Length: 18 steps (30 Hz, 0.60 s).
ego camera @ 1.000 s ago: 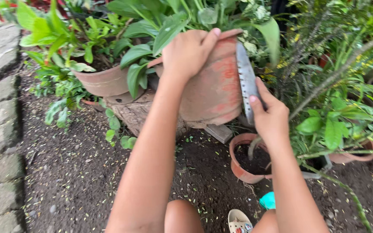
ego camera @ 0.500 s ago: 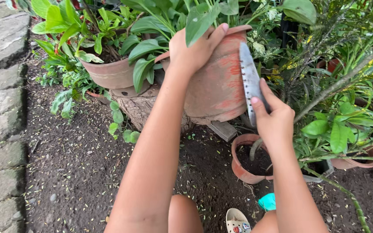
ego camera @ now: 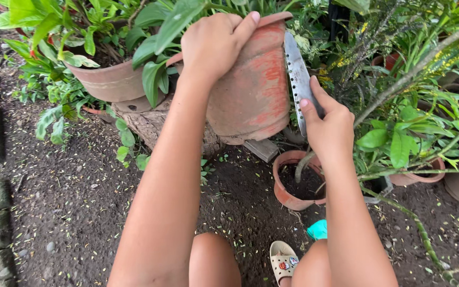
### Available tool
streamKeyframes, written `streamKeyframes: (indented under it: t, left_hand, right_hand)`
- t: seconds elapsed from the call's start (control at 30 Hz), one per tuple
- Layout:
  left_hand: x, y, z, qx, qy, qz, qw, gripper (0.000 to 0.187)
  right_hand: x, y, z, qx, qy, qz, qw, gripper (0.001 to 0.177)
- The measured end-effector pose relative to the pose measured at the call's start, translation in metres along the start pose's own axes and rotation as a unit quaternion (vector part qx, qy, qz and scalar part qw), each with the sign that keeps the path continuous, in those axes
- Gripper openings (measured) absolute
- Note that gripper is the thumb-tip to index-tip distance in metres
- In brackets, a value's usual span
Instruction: The person holds a terracotta pot with one hand and uses a serrated knife to scrape the exterior surface. The person repeatedly scrapes the same area of the pot's side while kneeling in a garden setting.
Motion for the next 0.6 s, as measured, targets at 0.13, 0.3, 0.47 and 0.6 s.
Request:
streamKeyframes:
  t: [0.13, 0.3, 0.47, 0.6]
  left_hand:
    - [0.005, 0.002, 0.004, -0.002, -0.015, 0.005, 1.000, 0.060]
    - [-0.002, -0.004, -0.001, -0.042, -0.143, 0.087, 0.985, 0.049]
    - [-0.004, -0.007, 0.002, -0.034, 0.048, 0.036, 0.998, 0.050]
    - [-0.014, -0.004, 0.001, -0.060, 0.049, 0.093, 0.993, 0.047]
  right_hand:
    - [0.006, -0.004, 0.001, -0.004, 0.030, -0.059, 0.998, 0.047]
    - [0.023, -0.008, -0.006, -0.033, 0.026, -0.181, 0.983, 0.047]
    - [0.017, -0.006, -0.010, -0.024, -0.003, -0.070, 0.997, 0.049]
    - [0.025, -0.015, -0.014, -0.016, -0.059, -0.044, 0.997, 0.048]
Point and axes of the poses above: each hand's wrist, its own y-axis towards the middle knuckle, its own z-axis out of the palm, x = y × z, the point moved 8 cm from there along y, towards the middle knuckle, and after that the axes turned 5 degrees about -z, right-handed, at the moved point
